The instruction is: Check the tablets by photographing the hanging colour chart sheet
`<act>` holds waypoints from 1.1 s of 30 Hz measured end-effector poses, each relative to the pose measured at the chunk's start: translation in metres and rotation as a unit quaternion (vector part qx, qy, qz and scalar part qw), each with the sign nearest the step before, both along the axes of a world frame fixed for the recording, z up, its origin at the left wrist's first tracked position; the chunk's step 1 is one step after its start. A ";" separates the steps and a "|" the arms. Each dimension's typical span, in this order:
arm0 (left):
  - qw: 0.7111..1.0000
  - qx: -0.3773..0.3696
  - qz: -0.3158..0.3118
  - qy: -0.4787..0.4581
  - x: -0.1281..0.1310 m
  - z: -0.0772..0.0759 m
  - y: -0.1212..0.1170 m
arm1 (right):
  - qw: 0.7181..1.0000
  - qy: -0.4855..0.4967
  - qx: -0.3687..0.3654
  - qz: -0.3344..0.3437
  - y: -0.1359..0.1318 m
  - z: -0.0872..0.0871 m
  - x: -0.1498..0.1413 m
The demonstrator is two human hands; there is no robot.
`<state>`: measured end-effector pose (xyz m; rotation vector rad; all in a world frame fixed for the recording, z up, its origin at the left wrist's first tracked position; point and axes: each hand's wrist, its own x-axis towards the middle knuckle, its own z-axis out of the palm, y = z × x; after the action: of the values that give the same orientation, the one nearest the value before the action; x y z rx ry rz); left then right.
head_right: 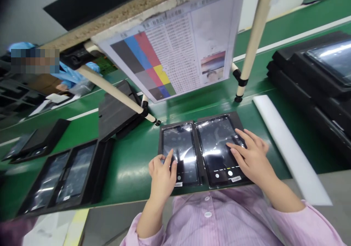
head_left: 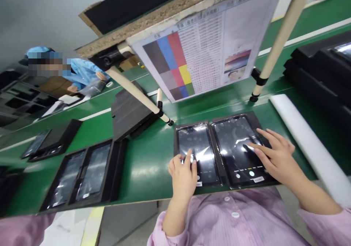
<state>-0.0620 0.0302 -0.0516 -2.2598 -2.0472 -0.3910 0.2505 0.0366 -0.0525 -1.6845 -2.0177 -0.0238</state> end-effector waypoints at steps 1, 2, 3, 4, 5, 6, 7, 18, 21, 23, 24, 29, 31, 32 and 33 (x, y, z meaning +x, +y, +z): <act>1.000 0.007 -0.003 -0.010 0.000 0.000 0.000 | 1.000 -0.001 0.007 -0.006 -0.002 0.001 0.002; 1.000 0.010 -0.010 -0.019 0.000 -0.001 0.000 | 1.000 0.000 0.011 -0.010 -0.003 0.001 0.005; 0.999 0.010 -0.017 -0.028 0.001 -0.001 -0.001 | 1.000 0.004 0.013 -0.013 -0.004 0.001 0.006; 0.999 0.009 -0.023 -0.035 0.002 -0.001 -0.001 | 1.000 0.009 0.013 -0.015 -0.004 0.001 0.008; 0.999 0.005 -0.031 -0.041 0.004 -0.002 -0.001 | 1.000 0.015 0.010 -0.016 -0.004 0.000 0.009; 0.998 0.002 -0.037 -0.045 0.006 -0.002 -0.002 | 1.000 0.019 0.009 -0.016 -0.004 -0.002 0.009; 0.998 0.000 -0.038 -0.049 0.007 -0.002 -0.002 | 1.000 0.021 0.008 -0.017 -0.004 -0.003 0.009; 0.998 0.006 -0.041 -0.049 0.029 0.011 -0.001 | 0.996 0.068 0.031 -0.053 -0.007 -0.002 0.014; 0.998 -0.017 -0.048 -0.045 0.037 0.008 0.000 | 0.994 0.088 0.022 -0.066 -0.006 -0.009 0.020; 0.997 -0.033 -0.049 -0.050 0.034 0.005 0.001 | 0.988 0.129 -0.002 -0.084 -0.005 -0.014 0.026; 0.996 -0.041 -0.038 -0.066 0.028 0.004 0.002 | 0.982 0.160 -0.020 -0.101 -0.004 -0.017 0.029; 0.957 -0.106 0.103 -0.251 -0.034 -0.005 0.002 | 0.935 0.288 -0.106 -0.176 0.008 -0.026 0.039; 0.944 -0.134 0.100 -0.285 -0.057 -0.010 -0.004 | 0.920 0.325 -0.131 -0.173 0.014 -0.029 0.037; 0.939 -0.148 0.085 -0.298 -0.064 -0.013 -0.008 | 0.912 0.346 -0.146 -0.167 0.017 -0.031 0.035; 0.931 -0.164 0.068 -0.320 -0.069 -0.015 -0.013 | 0.902 0.366 -0.161 -0.162 0.020 -0.032 0.033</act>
<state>-0.1309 0.0175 -0.0669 -2.3596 -2.7382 -0.9454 0.2834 0.0564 -0.0849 -1.8308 -1.2098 0.7531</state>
